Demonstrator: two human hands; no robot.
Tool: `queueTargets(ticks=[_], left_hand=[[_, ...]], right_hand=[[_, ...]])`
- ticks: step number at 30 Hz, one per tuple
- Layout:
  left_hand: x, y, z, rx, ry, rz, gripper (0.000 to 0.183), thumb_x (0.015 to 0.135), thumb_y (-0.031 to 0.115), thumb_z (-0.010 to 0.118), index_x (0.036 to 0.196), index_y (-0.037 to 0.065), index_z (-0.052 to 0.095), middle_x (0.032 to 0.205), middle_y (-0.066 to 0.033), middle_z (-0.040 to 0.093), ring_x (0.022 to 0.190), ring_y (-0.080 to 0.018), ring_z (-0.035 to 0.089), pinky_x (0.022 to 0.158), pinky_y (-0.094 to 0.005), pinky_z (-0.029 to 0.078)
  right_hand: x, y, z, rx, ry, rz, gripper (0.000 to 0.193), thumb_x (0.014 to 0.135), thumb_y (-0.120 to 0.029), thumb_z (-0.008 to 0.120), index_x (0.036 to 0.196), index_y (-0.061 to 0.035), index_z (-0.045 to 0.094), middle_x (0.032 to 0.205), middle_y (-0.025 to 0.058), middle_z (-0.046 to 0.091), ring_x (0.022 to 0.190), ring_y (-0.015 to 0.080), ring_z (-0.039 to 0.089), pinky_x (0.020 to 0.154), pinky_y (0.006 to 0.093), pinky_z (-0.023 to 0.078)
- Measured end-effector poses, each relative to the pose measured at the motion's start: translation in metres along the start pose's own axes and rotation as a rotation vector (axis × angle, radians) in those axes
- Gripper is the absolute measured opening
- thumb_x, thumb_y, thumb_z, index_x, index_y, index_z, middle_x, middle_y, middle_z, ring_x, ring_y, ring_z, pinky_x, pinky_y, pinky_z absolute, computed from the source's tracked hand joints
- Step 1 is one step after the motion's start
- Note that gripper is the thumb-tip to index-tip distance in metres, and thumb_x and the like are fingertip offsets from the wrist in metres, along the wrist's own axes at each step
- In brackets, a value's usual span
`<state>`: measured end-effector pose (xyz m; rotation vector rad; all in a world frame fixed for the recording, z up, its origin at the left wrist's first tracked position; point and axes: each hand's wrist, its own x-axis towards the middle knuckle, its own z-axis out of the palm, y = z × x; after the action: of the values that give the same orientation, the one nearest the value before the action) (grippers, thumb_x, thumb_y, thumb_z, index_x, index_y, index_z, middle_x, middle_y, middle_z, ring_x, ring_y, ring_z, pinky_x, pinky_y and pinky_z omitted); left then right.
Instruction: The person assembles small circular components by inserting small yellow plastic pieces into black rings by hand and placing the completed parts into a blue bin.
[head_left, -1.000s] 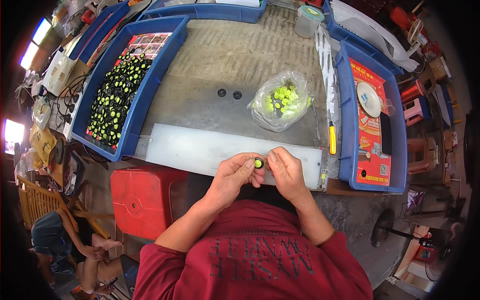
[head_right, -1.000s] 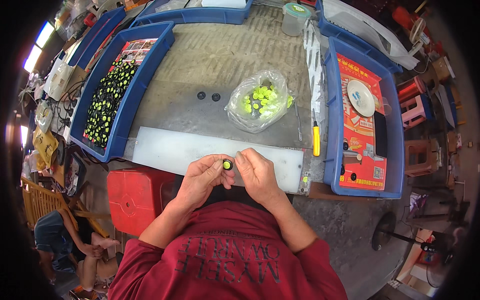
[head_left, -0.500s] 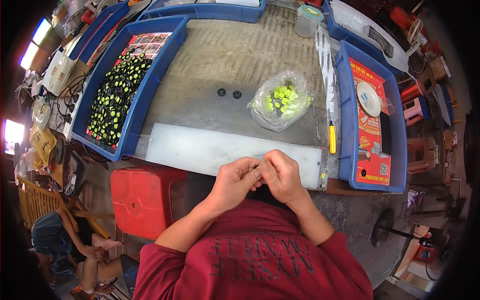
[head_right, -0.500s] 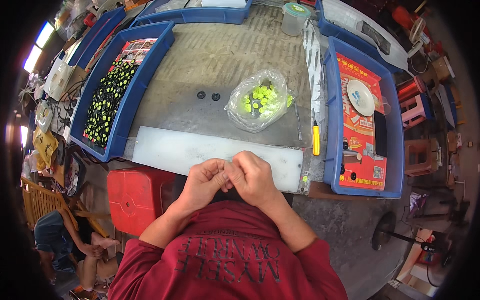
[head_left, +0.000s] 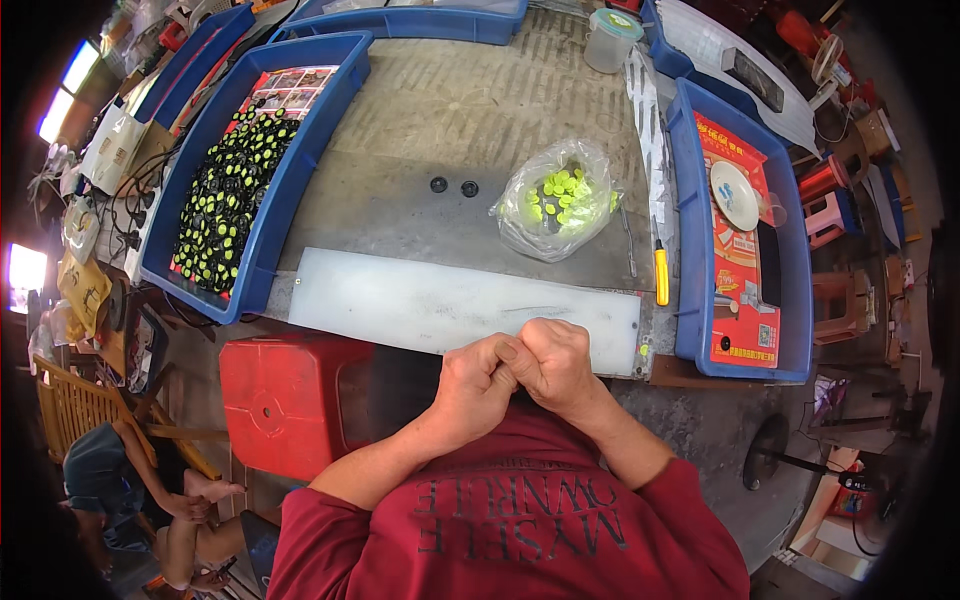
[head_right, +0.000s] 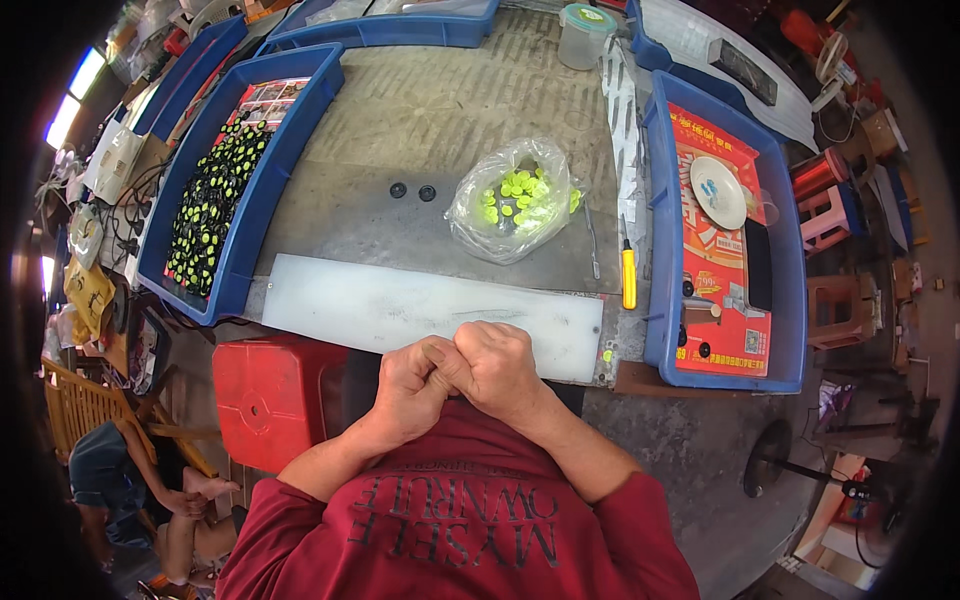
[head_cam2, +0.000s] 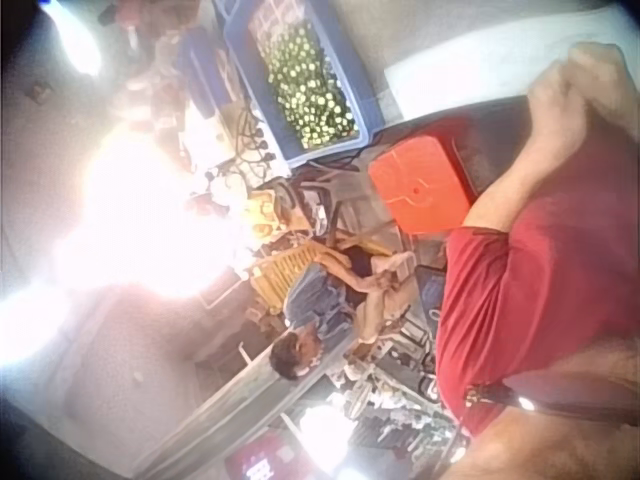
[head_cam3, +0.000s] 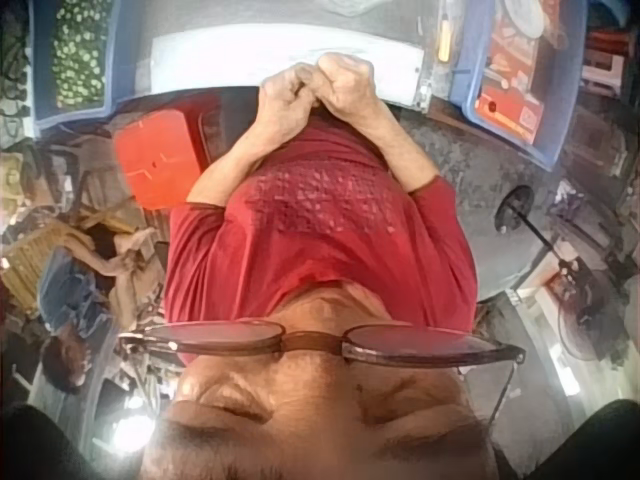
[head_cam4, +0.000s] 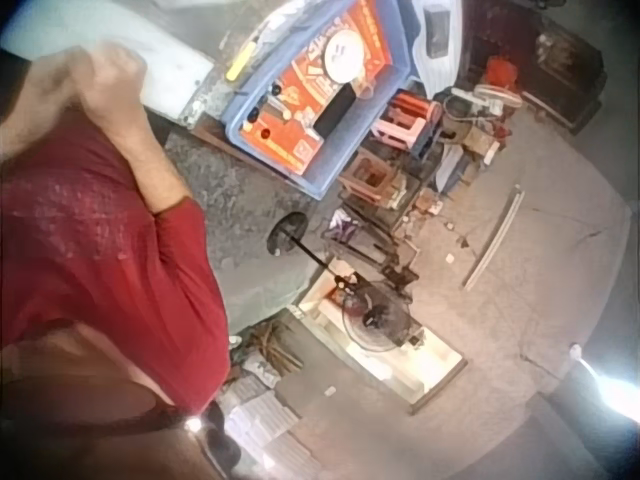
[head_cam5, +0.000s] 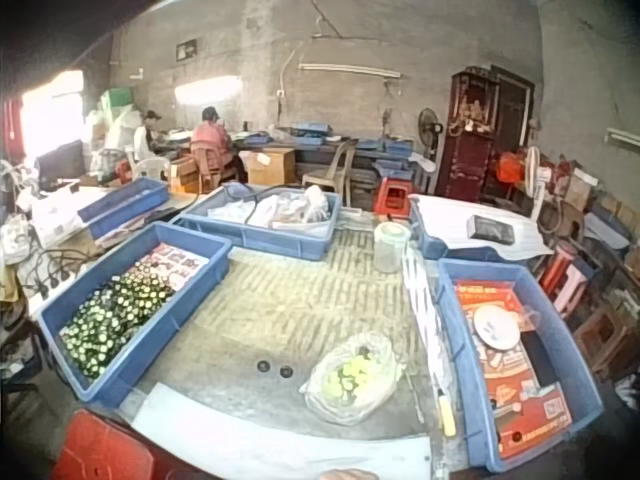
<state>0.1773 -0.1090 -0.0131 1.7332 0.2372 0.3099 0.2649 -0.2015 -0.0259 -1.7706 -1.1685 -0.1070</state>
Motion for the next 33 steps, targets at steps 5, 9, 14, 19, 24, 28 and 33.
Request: queueTargets(ticks=[5,9,14,19,24,28,33], left_hand=[[0.003,0.001,0.0,-0.051,-0.059,-0.058,0.009,0.082,0.0,0.048,0.075,0.001,0.052,0.062,-0.0021,0.054,0.055,-0.0056,0.05,0.05,-0.0203,0.042],[0.012,-0.002,-0.004,-0.378,-0.171,-0.252,0.011,0.086,0.006,0.046,0.089,-0.001,0.053,0.073,-0.0048,0.056,0.064,-0.0076,0.052,0.057,-0.0209,0.044],[0.02,-0.001,-0.011,-0.765,-0.186,-0.371,0.022,0.087,0.012,0.046,0.103,-0.003,0.05,0.081,-0.0085,0.057,0.07,-0.012,0.056,0.062,-0.0232,0.047],[0.02,0.002,-0.034,-0.733,-0.152,-0.386,0.023,0.085,0.009,0.047,0.105,-0.003,0.049,0.082,-0.0103,0.059,0.07,-0.014,0.058,0.063,-0.025,0.048],[0.031,0.01,-0.109,-0.359,0.224,-0.045,0.018,0.08,0.003,0.051,0.098,-0.002,0.051,0.074,-0.0124,0.059,0.062,-0.0162,0.057,0.056,-0.0263,0.047],[0.048,0.017,-0.184,0.245,0.6,0.074,0.013,0.082,0.011,0.053,0.089,0.0,0.054,0.072,-0.004,0.056,0.063,-0.0095,0.053,0.055,-0.0209,0.043],[0.055,0.019,-0.262,1.12,0.738,-0.08,0.018,0.077,0.009,0.055,0.094,0.002,0.057,0.088,-0.0131,0.059,0.075,-0.0237,0.057,0.069,-0.0311,0.044]], right_hand=[[-0.001,0.0,-0.003,0.015,0.0,0.063,0.037,0.079,-0.025,0.056,0.054,-0.0033,0.04,0.047,0.0095,0.041,0.04,0.026,0.044,0.038,0.0336,0.035],[0.006,-0.004,-0.009,0.24,0.011,0.292,0.036,0.084,-0.027,0.048,0.06,-0.0006,0.045,0.05,0.0104,0.043,0.041,0.0221,0.045,0.04,0.0312,0.036],[0.004,0.008,-0.02,0.344,0.07,0.474,0.038,0.089,-0.027,0.038,0.065,0.0006,0.046,0.053,0.0083,0.045,0.048,0.0146,0.043,0.046,0.0281,0.035],[0.004,0.019,-0.021,0.2,0.078,0.37,0.033,0.087,-0.021,0.042,0.064,0.0009,0.044,0.051,0.0107,0.04,0.045,0.021,0.039,0.044,0.0311,0.032],[-0.004,0.024,-0.019,0.127,0.037,0.311,0.032,0.085,-0.022,0.047,0.062,0.0008,0.045,0.05,0.0117,0.041,0.043,0.0253,0.04,0.043,0.0327,0.031],[-0.005,0.028,-0.018,0.11,0.032,0.286,0.032,0.085,-0.021,0.048,0.062,0.0007,0.046,0.05,0.012,0.042,0.044,0.0257,0.041,0.043,0.0327,0.032],[0.0,0.022,-0.018,0.104,0.014,0.26,0.029,0.083,-0.019,0.051,0.062,0.0001,0.046,0.051,0.0117,0.043,0.043,0.0257,0.042,0.043,0.0326,0.033]])
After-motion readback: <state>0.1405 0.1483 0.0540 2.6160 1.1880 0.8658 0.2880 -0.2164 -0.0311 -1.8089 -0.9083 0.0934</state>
